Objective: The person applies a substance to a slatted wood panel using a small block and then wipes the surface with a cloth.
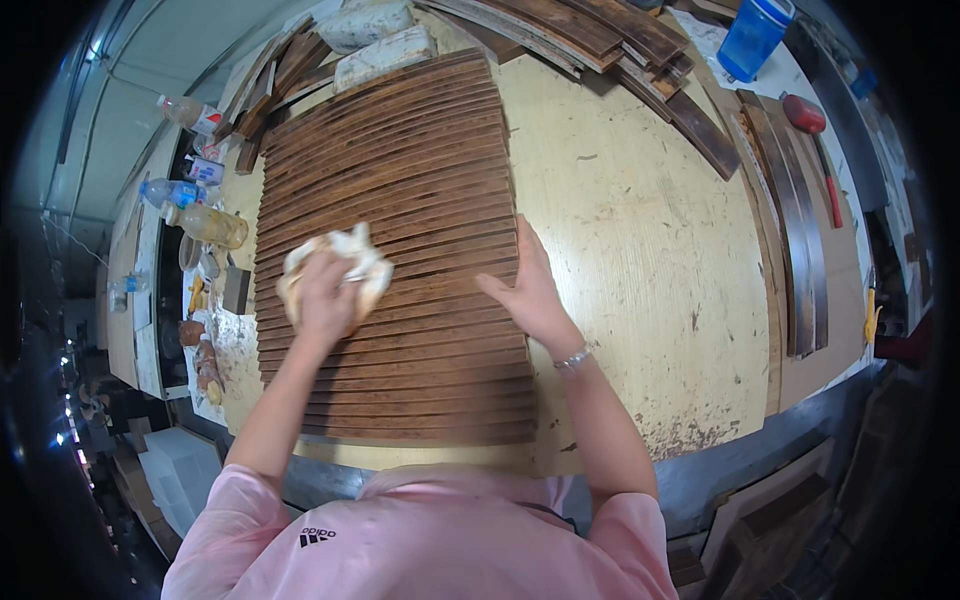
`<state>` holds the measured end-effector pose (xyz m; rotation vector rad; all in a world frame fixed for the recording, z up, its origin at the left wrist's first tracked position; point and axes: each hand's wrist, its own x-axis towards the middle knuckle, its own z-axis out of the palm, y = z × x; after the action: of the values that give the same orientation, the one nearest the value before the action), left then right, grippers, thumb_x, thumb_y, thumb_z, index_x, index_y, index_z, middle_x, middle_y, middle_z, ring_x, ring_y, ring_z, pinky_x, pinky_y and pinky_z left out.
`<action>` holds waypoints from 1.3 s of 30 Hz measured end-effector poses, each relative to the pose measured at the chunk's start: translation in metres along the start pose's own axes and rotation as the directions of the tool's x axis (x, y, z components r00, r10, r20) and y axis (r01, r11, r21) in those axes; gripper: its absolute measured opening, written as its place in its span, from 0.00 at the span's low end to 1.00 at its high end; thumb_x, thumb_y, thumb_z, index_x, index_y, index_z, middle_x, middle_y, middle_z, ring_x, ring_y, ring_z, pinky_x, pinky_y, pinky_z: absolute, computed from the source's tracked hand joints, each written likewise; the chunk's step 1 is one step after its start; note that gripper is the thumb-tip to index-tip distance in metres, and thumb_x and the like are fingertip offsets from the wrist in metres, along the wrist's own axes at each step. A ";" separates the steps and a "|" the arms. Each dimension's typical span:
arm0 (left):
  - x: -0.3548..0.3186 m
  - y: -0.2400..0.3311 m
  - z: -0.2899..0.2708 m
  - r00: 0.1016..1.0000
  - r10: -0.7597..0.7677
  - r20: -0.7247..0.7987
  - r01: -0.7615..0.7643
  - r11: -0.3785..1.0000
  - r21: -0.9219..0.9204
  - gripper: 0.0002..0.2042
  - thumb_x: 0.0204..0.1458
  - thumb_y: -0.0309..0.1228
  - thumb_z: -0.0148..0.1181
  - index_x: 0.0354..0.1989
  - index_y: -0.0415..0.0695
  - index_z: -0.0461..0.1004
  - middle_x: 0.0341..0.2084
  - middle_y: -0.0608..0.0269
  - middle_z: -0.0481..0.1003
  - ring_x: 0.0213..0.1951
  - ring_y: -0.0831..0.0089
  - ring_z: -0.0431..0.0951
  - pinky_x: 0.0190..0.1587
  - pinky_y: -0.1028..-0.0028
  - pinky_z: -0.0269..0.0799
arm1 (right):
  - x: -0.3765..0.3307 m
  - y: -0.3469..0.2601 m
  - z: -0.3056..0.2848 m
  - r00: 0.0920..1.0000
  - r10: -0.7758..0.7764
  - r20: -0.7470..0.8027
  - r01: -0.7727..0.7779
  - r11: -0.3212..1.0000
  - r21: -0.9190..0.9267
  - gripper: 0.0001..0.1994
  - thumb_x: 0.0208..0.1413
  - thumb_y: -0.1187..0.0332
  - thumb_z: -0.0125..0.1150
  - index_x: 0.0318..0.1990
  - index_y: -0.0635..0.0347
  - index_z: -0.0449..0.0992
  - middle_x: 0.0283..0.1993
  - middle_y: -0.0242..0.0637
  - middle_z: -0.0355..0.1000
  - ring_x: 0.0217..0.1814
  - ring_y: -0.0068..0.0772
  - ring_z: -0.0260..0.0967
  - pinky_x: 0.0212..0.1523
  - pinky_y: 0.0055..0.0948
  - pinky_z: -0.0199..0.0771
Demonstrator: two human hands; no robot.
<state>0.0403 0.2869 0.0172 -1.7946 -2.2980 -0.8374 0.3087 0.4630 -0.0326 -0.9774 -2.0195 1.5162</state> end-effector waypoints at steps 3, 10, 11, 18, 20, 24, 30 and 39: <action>0.046 0.072 0.059 0.979 0.201 0.020 -0.195 0.969 -0.150 0.11 0.40 0.20 0.66 0.35 0.38 0.81 0.34 0.56 0.75 0.41 0.55 0.74 0.46 0.58 0.70 | 0.002 0.018 0.007 0.997 -0.045 -0.057 0.051 0.994 0.096 0.47 0.58 0.66 0.69 0.78 0.64 0.44 0.79 0.51 0.49 0.82 0.43 0.44 0.78 0.37 0.48; 0.086 0.128 0.104 0.955 0.298 -0.020 -0.288 0.903 -0.320 0.08 0.38 0.21 0.64 0.31 0.40 0.78 0.30 0.55 0.71 0.39 0.54 0.74 0.42 0.57 0.71 | 0.009 0.028 0.002 0.990 -0.047 0.131 0.005 0.954 0.300 0.41 0.61 0.66 0.66 0.77 0.66 0.48 0.77 0.49 0.53 0.81 0.41 0.47 0.78 0.36 0.46; 0.079 0.115 0.097 0.957 0.290 -0.024 -0.281 0.900 -0.334 0.08 0.39 0.21 0.64 0.31 0.40 0.79 0.31 0.55 0.72 0.39 0.54 0.75 0.42 0.57 0.72 | 0.006 0.024 0.001 0.996 -0.046 0.076 0.029 0.977 0.212 0.43 0.60 0.65 0.67 0.76 0.67 0.48 0.77 0.52 0.52 0.81 0.45 0.47 0.78 0.37 0.47; -0.003 -0.016 -0.010 0.986 -0.149 0.080 0.146 0.989 0.035 0.10 0.38 0.26 0.71 0.32 0.43 0.82 0.30 0.58 0.75 0.38 0.56 0.77 0.43 0.59 0.69 | 0.000 0.003 0.001 0.998 -0.028 -0.054 0.031 0.998 0.049 0.46 0.59 0.62 0.67 0.76 0.72 0.45 0.78 0.58 0.50 0.80 0.52 0.48 0.78 0.41 0.48; 0.012 0.012 0.001 0.999 0.022 -0.030 -0.019 0.994 0.103 0.09 0.38 0.22 0.69 0.31 0.41 0.80 0.31 0.58 0.75 0.38 0.55 0.76 0.42 0.58 0.69 | 0.002 0.003 0.002 0.997 -0.042 -0.057 0.046 0.996 0.072 0.45 0.59 0.62 0.67 0.76 0.71 0.46 0.77 0.58 0.51 0.80 0.52 0.49 0.78 0.41 0.48; 0.047 0.081 0.074 0.982 0.173 -0.074 -0.180 0.978 -0.105 0.10 0.36 0.28 0.70 0.29 0.44 0.80 0.28 0.58 0.74 0.36 0.56 0.75 0.42 0.57 0.69 | 0.003 0.011 0.007 0.999 -0.045 0.010 0.043 0.992 0.118 0.43 0.62 0.67 0.64 0.78 0.66 0.44 0.78 0.49 0.51 0.80 0.42 0.48 0.78 0.37 0.47; 0.064 0.112 0.084 0.972 0.233 -0.037 -0.236 0.964 -0.127 0.09 0.42 0.29 0.65 0.34 0.48 0.79 0.35 0.62 0.75 0.42 0.60 0.76 0.46 0.58 0.69 | 0.004 0.017 -0.002 0.993 0.053 0.107 -0.088 0.930 0.357 0.42 0.60 0.67 0.65 0.77 0.67 0.48 0.76 0.49 0.54 0.78 0.41 0.52 0.77 0.38 0.51; -0.066 -0.111 -0.065 0.974 -0.222 -0.039 0.225 0.967 0.121 0.14 0.44 0.20 0.64 0.42 0.43 0.79 0.41 0.53 0.77 0.47 0.49 0.76 0.54 0.56 0.71 | 0.004 0.007 0.008 1.000 -0.009 0.030 0.001 0.968 0.251 0.43 0.60 0.68 0.64 0.78 0.66 0.44 0.79 0.54 0.47 0.82 0.47 0.44 0.80 0.39 0.43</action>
<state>-0.0586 0.1818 0.0052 -1.4868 -2.5084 -0.7208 0.3026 0.4622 -0.0423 -0.8506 -1.7917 1.7419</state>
